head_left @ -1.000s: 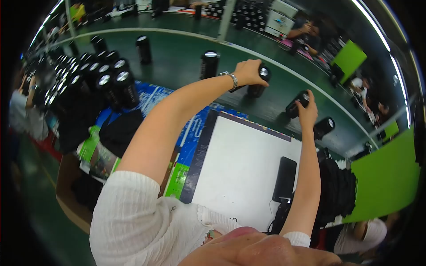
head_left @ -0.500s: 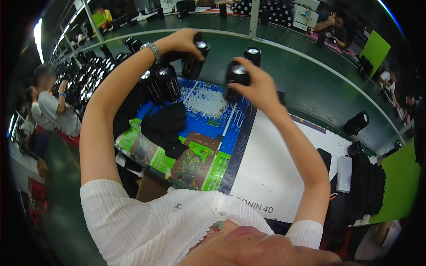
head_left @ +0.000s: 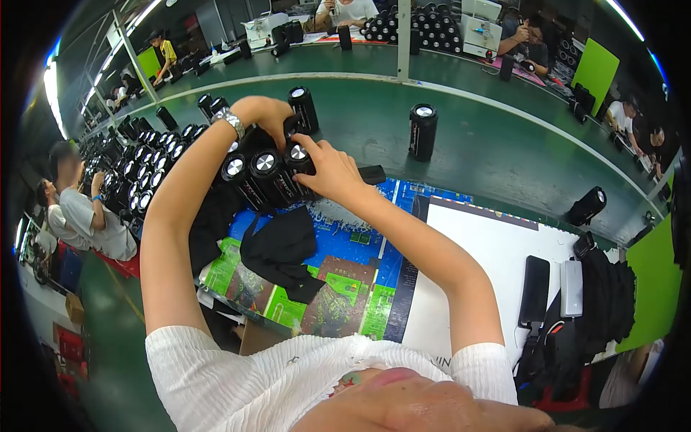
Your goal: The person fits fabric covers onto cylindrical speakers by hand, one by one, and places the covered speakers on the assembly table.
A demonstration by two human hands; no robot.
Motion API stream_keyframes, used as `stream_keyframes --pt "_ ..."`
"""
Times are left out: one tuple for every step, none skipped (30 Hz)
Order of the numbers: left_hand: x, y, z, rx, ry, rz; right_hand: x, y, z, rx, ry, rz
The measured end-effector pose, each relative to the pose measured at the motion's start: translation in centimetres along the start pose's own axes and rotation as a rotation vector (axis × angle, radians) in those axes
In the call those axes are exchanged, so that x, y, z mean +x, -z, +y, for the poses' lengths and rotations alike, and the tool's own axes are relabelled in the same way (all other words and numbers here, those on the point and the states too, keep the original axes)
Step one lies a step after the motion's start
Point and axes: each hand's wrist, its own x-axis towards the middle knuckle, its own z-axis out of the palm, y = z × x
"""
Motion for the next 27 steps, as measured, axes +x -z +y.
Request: stream_keyframes --pt "-0.3 0.5 0.1 0.005 -0.007 0.007 -0.2 0.1 0.1 -0.003 -0.005 -0.036" --pt "-0.6 1.0 0.0 -0.029 -0.003 0.023 -0.3 0.1 0.3 0.006 0.026 -0.02" --pt "-0.6 1.3 -0.4 -0.051 0.009 0.069 -0.4 0.1 0.4 0.017 0.058 -0.003" --pt "-0.4 1.2 -1.3 -0.142 -0.025 0.11 -0.4 0.0 0.6 0.029 0.09 0.014" --pt "-0.4 1.1 -2.0 -0.231 -0.056 0.151 -0.4 0.1 0.8 0.041 0.128 0.084" --pt "-0.3 1.1 -2.7 -0.295 -0.064 0.285 -0.3 0.3 1.0 0.053 0.167 0.158" --pt "-0.6 1.4 -2.9 -0.354 -0.073 0.423 -0.1 0.7 1.2 0.063 0.207 0.238" --pt "-1.6 2.7 -2.3 -0.531 -0.024 0.393 -0.1 2.0 1.0 0.103 0.226 0.349" --pt "-0.7 2.1 -3.7 -0.703 -0.135 0.546 -0.1 3.3 0.9 0.172 0.243 0.479" --pt "-1.5 2.7 -2.8 -0.9 -0.229 0.598 0.2 4.2 1.3 0.285 0.181 0.521" --pt "-2.7 3.5 -1.1 -1.096 -0.328 0.643 0.6 5.2 1.8 0.398 0.117 0.564" --pt "-4.0 4.2 0.6 -1.322 -0.436 0.545 0.8 6.6 2.3 0.629 0.058 0.505" --pt "-4.4 4.4 2.5 -1.339 -0.513 0.546 0.9 7.9 2.3 0.857 -0.002 0.438" --pt "-4.5 4.5 4.7 -1.358 -0.589 0.548 0.7 9.2 1.7 1.031 -0.069 0.417" --pt "-4.3 4.6 6.7 -1.378 -0.665 0.547 -0.4 11.1 0.7 1.133 -0.217 0.309" --pt "-3.7 4.3 8.5 -1.268 -0.661 0.62 -1.2 12.1 1.4 1.189 -0.2 0.183" --pt "-2.8 3.9 10.2 -1.163 -0.655 0.692 -1.9 13.0 1.8 1.237 -0.186 0.052" --pt "-1.7 3.7 11.5 -1.194 -0.692 0.724 -2.7 13.8 1.6 1.194 -0.25 0.065" --pt "-1.3 3.9 12.6 -1.285 -0.729 0.657 -4.0 14.9 1.0 1.247 -0.322 0.117" --pt "-0.5 3.9 13.8 -1.332 -0.756 0.673 -5.1 15.6 1.4 1.255 -0.362 0.176" --pt "0.3 3.8 15.1 -1.38 -0.78 0.689 -6.0 16.4 2.0 1.262 -0.401 0.235" --pt "0.8 3.7 16.5 -1.44 -0.692 0.591 -7.3 17.3 3.1 1.273 -0.373 0.223" --pt "1.0 3.6 17.8 -1.491 -0.606 0.492 -8.7 18.4 4.4 1.284 -0.341 0.211" --pt "1.0 3.3 19.1 -1.646 -0.61 0.379 -9.4 19.2 5.0 1.295 -0.306 0.197" --pt "1.0 3.0 20.4 -1.8 -0.599 0.266 -9.9 19.7 4.5 1.294 -0.371 0.274" --pt "2.0 2.4 20.7 -1.848 -0.611 0.16 -10.3 20.2 3.8 1.294 -0.435 0.359" --pt "3.3 1.5 21.1 -1.889 -0.625 0.049 -10.7 20.8 3.5 1.293 -0.497 0.449"
